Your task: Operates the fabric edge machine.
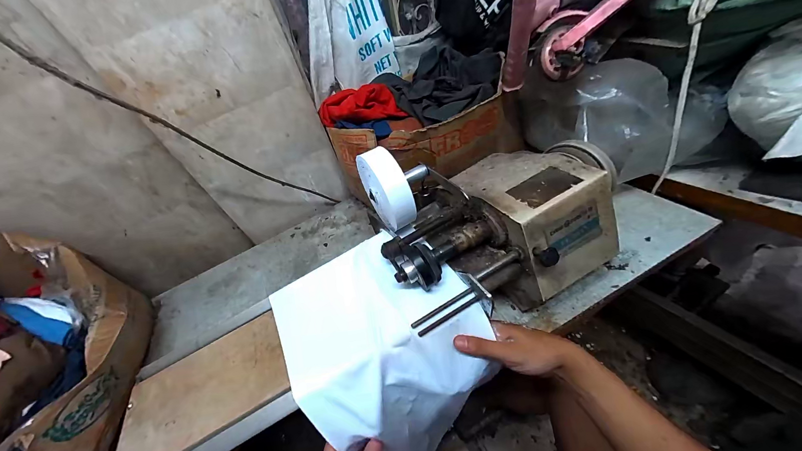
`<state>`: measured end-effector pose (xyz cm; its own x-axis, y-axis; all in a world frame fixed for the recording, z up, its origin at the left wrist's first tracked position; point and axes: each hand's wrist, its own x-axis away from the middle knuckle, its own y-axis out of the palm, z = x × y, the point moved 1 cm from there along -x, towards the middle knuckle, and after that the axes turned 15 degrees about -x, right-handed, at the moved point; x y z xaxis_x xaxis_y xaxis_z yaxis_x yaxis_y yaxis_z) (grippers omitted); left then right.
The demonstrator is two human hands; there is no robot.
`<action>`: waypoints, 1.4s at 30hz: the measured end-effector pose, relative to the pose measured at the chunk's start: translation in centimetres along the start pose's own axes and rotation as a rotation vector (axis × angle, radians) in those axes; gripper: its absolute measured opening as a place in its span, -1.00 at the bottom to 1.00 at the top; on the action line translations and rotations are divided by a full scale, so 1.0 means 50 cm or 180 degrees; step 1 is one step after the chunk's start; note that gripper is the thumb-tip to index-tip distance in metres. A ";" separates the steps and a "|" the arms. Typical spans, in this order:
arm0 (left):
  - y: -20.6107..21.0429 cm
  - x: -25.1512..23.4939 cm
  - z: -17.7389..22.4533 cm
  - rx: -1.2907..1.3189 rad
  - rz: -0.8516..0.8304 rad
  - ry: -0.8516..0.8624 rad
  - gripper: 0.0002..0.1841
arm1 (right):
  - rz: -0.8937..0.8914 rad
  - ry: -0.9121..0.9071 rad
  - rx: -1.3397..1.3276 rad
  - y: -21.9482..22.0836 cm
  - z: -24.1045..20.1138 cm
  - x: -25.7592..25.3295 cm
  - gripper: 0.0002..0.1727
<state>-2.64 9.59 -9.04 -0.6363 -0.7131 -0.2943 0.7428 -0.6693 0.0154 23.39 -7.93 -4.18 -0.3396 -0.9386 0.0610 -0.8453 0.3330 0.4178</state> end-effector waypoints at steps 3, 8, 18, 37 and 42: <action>0.003 0.002 0.004 -0.0006 -0.0009 -0.0032 -0.67 | -0.0012 -0.0005 0.0032 -0.001 0.001 -0.003 -0.61; 0.002 0.000 0.010 -0.0034 0.0066 -0.0071 -0.63 | -0.0010 0.0002 0.0075 -0.002 0.003 -0.004 -0.61; -0.004 -0.006 0.001 -0.0182 0.0059 0.0053 -0.64 | 0.0033 0.0028 -0.0024 -0.005 0.004 -0.005 -0.60; 0.004 -0.018 0.015 -0.0149 0.0167 -0.0138 -0.63 | 0.0037 0.0113 -0.0003 -0.007 0.000 -0.006 -0.58; 0.011 -0.013 0.014 -0.0151 0.0153 -0.0197 -0.68 | 0.0028 0.0080 0.0026 -0.011 0.003 -0.008 -0.56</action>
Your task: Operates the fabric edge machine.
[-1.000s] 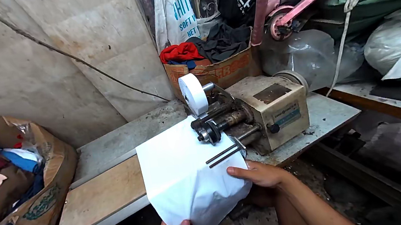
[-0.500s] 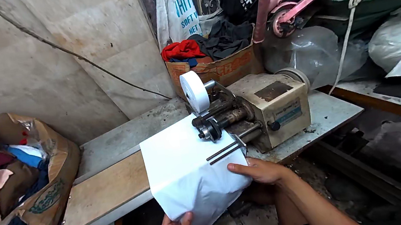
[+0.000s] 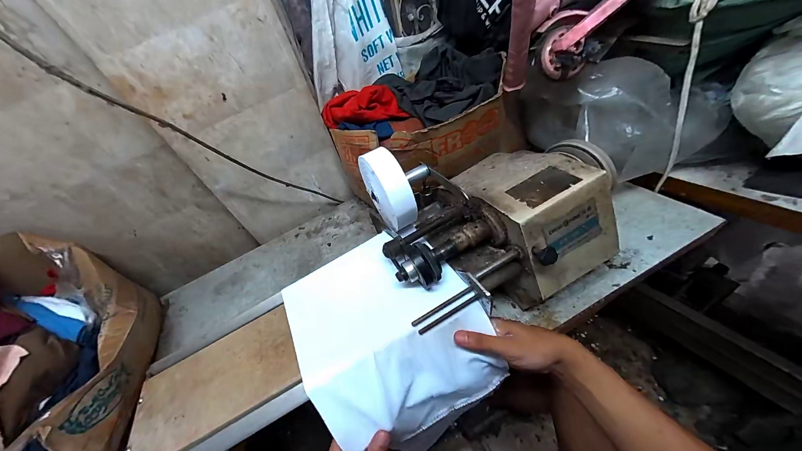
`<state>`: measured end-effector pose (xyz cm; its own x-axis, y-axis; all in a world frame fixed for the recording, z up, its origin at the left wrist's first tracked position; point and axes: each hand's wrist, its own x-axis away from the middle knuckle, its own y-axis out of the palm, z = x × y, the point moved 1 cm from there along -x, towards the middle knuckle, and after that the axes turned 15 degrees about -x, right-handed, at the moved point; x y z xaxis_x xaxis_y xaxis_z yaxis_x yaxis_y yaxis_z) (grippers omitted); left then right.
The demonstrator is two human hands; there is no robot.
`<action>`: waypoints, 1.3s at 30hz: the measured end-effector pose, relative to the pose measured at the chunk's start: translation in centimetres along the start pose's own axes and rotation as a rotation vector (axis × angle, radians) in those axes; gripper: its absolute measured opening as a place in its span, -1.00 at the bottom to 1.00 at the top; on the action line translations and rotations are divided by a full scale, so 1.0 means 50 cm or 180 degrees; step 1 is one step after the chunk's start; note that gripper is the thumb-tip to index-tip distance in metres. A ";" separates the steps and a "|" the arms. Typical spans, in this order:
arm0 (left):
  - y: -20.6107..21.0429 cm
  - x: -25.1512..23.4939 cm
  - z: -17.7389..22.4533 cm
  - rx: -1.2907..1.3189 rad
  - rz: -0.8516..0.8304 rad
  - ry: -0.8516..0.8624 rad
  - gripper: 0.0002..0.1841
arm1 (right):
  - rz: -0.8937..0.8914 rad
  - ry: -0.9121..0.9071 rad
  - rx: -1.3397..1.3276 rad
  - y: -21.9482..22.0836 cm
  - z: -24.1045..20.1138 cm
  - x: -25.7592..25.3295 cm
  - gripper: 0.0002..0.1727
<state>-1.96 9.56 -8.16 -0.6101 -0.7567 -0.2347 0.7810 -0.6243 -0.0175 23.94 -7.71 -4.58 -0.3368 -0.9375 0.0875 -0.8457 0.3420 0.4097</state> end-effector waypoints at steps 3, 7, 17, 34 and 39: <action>-0.006 -0.006 -0.008 -0.0090 0.0078 0.0100 -0.66 | -0.0021 0.0008 -0.0058 -0.001 0.002 0.000 -0.57; -0.011 -0.008 -0.009 -0.0150 0.0046 0.0145 -0.67 | -0.0037 -0.0013 -0.0076 0.002 -0.001 0.001 -0.59; 0.003 -0.012 0.000 -0.0238 -0.0061 0.0159 -0.61 | -0.0111 -0.0013 -0.0045 0.001 0.003 -0.002 -0.59; 0.018 -0.003 -0.013 -0.0145 -0.0058 0.0095 -0.61 | -0.0052 -0.0026 -0.0147 0.006 -0.001 0.004 -0.63; 0.018 -0.005 -0.016 -0.0068 -0.0019 0.0075 -0.60 | -0.0066 -0.0072 -0.0049 0.004 -0.001 0.003 -0.62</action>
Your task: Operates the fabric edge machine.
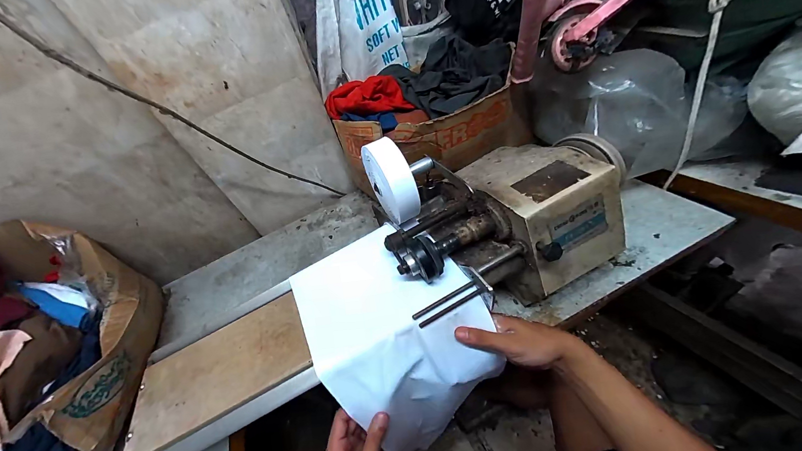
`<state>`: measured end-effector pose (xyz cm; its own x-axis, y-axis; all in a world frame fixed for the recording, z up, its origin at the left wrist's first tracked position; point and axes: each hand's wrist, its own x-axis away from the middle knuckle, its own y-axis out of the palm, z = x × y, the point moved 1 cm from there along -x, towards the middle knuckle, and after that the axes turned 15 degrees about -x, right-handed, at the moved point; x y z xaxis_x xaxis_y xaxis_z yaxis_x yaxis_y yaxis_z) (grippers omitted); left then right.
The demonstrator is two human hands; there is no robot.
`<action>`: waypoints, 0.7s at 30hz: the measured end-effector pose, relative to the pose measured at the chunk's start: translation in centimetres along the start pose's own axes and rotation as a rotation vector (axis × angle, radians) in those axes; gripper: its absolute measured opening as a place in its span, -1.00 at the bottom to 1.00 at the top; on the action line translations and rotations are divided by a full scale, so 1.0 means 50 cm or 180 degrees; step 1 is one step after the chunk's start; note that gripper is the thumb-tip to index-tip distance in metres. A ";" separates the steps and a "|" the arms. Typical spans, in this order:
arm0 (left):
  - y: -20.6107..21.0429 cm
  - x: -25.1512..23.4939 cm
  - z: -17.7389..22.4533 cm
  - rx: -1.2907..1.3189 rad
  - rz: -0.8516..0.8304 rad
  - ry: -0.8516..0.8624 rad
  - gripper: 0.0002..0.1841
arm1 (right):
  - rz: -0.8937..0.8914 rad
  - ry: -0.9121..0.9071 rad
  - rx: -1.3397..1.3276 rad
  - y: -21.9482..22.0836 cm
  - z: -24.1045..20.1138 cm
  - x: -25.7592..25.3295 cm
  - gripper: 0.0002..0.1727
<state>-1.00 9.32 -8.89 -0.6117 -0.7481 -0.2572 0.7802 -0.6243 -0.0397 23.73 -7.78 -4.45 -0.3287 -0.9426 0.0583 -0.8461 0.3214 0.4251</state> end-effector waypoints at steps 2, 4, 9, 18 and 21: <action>0.003 0.001 0.001 -0.0092 -0.0036 -0.0004 -0.60 | 0.0028 0.0036 0.0067 0.002 -0.002 0.000 -0.61; 0.011 0.007 0.004 -0.0064 -0.0085 -0.0033 -0.63 | 0.0029 0.0061 0.0092 0.003 -0.005 0.001 -0.61; 0.014 0.008 0.003 -0.0042 -0.0053 -0.0001 -0.64 | -0.0012 0.0047 0.0000 0.003 -0.002 0.000 -0.62; 0.023 0.016 0.001 -0.0038 -0.0021 -0.0099 -0.66 | 0.0018 0.0033 0.0033 0.000 0.000 0.000 -0.60; 0.021 0.014 0.001 -0.0060 -0.0043 -0.0077 -0.65 | 0.0024 0.0031 0.0069 0.003 -0.002 0.001 -0.62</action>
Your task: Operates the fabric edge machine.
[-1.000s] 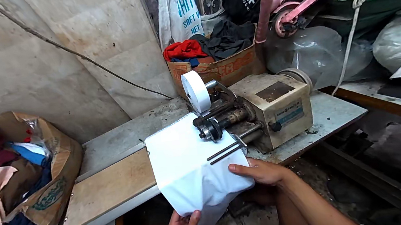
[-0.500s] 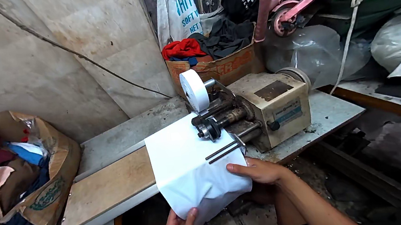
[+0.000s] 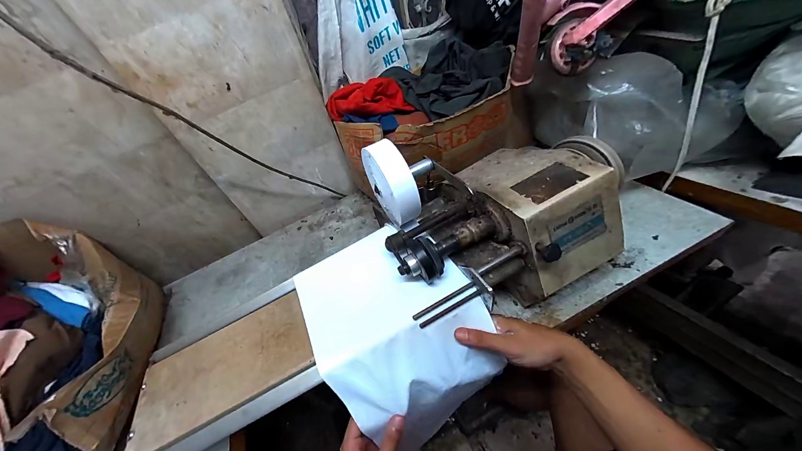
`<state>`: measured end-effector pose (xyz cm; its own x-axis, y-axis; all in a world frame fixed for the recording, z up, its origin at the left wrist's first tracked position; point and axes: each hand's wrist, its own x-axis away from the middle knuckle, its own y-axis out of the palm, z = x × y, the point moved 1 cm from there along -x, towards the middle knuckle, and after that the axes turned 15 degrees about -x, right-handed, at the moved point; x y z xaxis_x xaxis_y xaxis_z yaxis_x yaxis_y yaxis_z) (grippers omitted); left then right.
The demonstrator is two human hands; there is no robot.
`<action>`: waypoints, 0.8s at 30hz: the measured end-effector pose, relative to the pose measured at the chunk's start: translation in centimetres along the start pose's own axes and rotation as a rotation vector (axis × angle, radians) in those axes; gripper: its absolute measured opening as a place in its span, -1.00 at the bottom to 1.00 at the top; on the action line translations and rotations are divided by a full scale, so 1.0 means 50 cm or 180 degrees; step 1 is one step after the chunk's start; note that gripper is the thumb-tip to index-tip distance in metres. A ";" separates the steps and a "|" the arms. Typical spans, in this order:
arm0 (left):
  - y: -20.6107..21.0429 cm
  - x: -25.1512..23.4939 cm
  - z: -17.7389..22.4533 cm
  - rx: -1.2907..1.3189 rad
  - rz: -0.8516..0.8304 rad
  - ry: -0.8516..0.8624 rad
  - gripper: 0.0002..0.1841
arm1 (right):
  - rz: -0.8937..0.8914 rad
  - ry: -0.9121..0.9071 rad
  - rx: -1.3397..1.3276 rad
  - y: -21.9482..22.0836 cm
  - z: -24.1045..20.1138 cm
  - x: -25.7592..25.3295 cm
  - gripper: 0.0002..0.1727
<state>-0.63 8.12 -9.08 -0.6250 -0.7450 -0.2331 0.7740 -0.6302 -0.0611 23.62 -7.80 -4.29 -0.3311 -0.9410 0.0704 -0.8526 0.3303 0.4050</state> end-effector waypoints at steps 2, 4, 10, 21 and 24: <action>0.001 0.000 0.001 -0.0038 0.0022 -0.0015 -0.65 | -0.0019 -0.0005 0.0011 -0.002 0.001 -0.001 -0.61; -0.006 -0.007 -0.002 -0.0065 0.0048 0.0049 -0.61 | -0.0019 0.0008 0.0006 -0.002 0.002 -0.002 -0.58; -0.009 -0.007 -0.004 -0.0058 -0.0010 0.0044 -0.63 | 0.0007 0.0012 -0.0001 0.002 0.000 0.000 -0.62; -0.014 -0.016 -0.005 0.0140 0.0001 0.0087 -0.60 | 0.0082 0.0129 0.0107 0.006 -0.006 0.000 -0.59; -0.020 -0.026 0.003 0.0046 0.0054 0.0105 -0.56 | 0.0008 0.0134 0.0113 0.004 -0.007 -0.002 -0.59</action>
<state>-0.58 9.68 -8.56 -0.6080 -0.7481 -0.2658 0.7827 -0.6209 -0.0431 23.64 -7.68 -3.88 -0.3167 -0.9421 0.1101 -0.8658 0.3345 0.3721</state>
